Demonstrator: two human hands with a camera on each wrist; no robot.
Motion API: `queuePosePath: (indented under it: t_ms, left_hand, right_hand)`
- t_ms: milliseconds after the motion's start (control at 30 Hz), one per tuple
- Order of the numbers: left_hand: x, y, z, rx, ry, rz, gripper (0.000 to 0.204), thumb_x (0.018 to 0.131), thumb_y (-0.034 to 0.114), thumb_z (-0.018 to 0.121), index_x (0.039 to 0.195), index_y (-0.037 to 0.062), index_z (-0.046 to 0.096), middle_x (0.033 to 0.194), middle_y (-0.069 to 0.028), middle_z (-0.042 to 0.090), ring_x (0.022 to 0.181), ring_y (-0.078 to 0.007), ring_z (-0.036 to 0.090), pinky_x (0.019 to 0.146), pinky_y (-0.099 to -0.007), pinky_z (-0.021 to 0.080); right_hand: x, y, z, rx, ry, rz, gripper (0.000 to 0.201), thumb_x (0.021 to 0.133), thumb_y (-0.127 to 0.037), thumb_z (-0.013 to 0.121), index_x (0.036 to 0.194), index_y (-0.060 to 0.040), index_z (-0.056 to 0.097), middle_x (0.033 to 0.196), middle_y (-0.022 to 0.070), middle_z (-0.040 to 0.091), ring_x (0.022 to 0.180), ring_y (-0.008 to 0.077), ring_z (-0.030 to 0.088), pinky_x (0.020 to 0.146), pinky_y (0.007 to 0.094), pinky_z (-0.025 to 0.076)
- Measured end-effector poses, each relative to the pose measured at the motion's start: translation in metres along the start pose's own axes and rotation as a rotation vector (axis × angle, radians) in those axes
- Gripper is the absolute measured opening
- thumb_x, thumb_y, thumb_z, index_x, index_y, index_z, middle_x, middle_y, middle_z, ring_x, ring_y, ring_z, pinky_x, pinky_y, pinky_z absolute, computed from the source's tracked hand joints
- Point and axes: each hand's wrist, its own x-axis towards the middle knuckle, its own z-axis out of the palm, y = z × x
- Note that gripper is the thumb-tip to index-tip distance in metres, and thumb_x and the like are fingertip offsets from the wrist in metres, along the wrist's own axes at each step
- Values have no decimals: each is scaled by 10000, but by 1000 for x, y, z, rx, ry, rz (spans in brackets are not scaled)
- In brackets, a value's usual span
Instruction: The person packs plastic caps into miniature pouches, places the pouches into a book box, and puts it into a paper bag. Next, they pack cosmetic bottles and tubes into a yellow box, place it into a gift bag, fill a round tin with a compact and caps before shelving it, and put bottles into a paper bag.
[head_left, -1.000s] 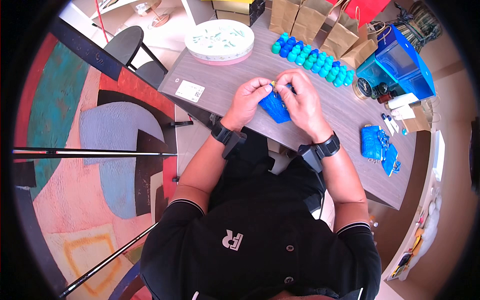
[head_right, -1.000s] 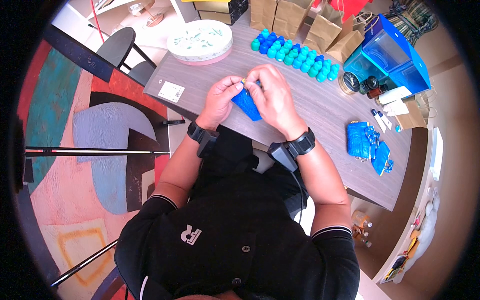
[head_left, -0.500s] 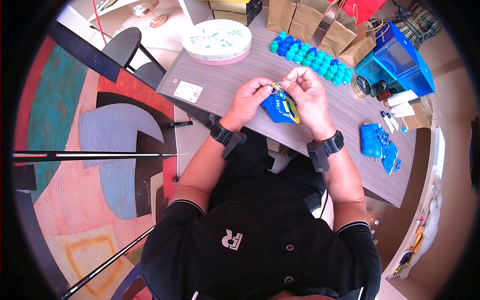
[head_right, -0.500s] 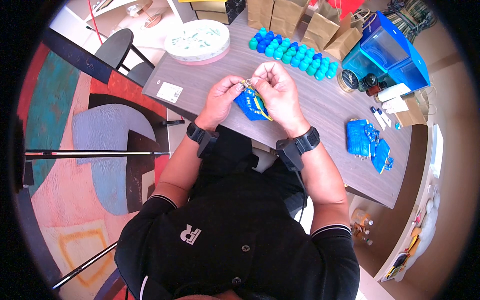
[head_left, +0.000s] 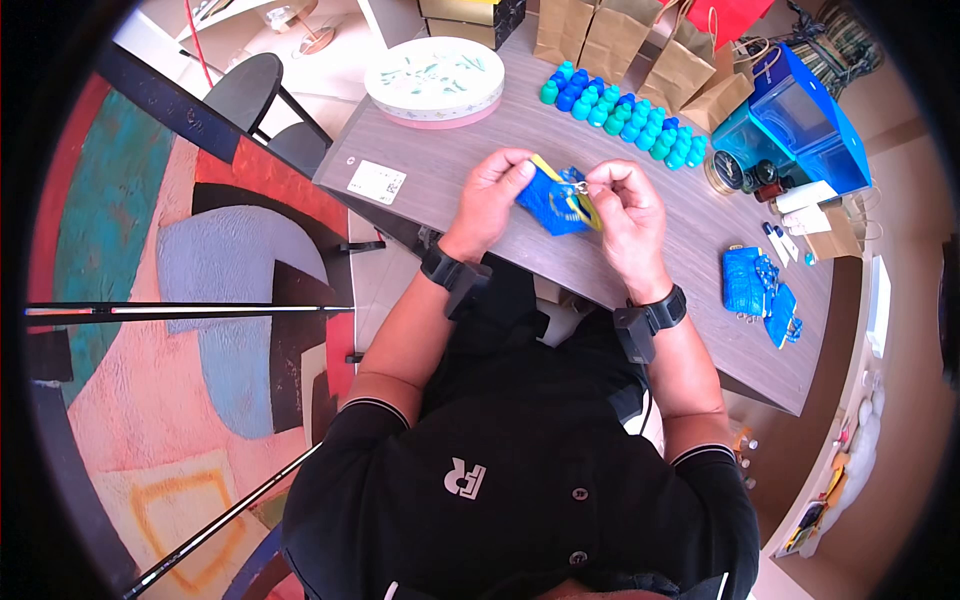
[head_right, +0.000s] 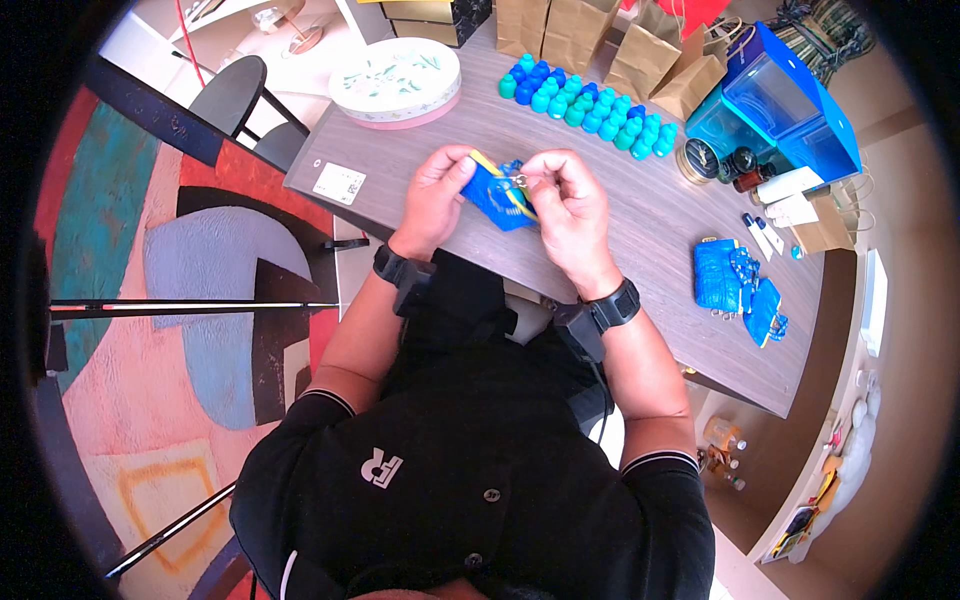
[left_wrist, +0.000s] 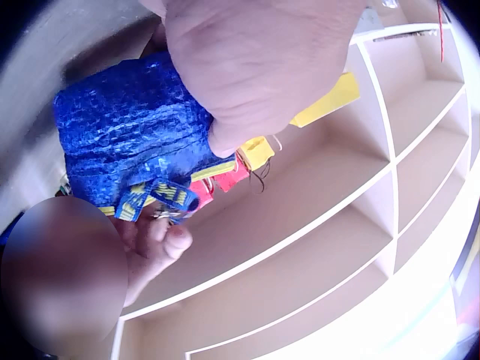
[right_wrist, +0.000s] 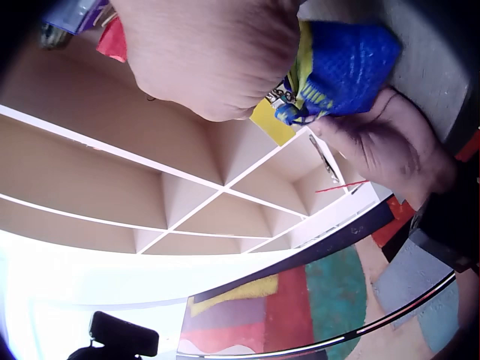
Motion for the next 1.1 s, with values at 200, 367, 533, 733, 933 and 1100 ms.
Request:
queuePosePath:
  t_ms: [200, 367, 533, 733, 933, 1100]
  left_hand:
    - [2, 8, 5, -233, 103, 47, 179, 1034, 144, 588, 1178, 48, 633, 1047, -21, 676, 905, -79, 625, 824, -273, 527]
    - [3, 5, 6, -139, 84, 42, 173, 1031, 140, 592, 1161, 37, 639, 1041, -23, 674, 933, -75, 617, 847, -265, 516]
    - [0, 7, 6, -103, 47, 1, 174, 1024, 138, 605, 1150, 25, 646, 1041, -27, 672, 956, -77, 608, 868, -257, 501]
    - [-5, 6, 5, 50, -27, -23, 210, 1019, 127, 591, 1178, -2, 638, 1119, -76, 678, 1038, -132, 614, 957, -303, 480]
    - [-3, 11, 14, 125, -150, -9, 239, 1019, 128, 580, 1211, -9, 619, 1157, -119, 683, 1049, -176, 639, 961, -345, 499]
    - [-1, 9, 9, 114, -182, -39, 252, 1040, 130, 536, 1247, -5, 585, 1178, -152, 665, 1072, -217, 646, 979, -405, 513]
  right_hand:
    - [-18, 2, -27, 29, 159, -16, 131, 975, 21, 581, 1084, -33, 628, 943, -32, 592, 880, 54, 545, 792, 218, 444]
    - [-24, 6, -34, 48, 197, 76, 143, 977, 0, 607, 1114, -33, 630, 959, -33, 580, 881, 62, 538, 813, 225, 453]
    - [-27, 17, -34, -159, 56, 212, 347, 877, -225, 805, 1116, -30, 646, 956, 8, 593, 881, 113, 570, 778, 274, 487]
    - [-21, 11, -17, -739, 19, -227, 268, 788, -188, 795, 917, -24, 628, 818, 127, 598, 802, 338, 592, 714, 436, 467]
    - [-39, -7, -40, -740, 68, -172, 205, 835, -168, 759, 874, -49, 597, 808, 114, 578, 773, 324, 573, 701, 413, 432]
    - [-76, -48, -104, -635, 533, -25, 178, 892, -144, 745, 891, -36, 604, 789, 62, 565, 738, 157, 537, 691, 308, 468]
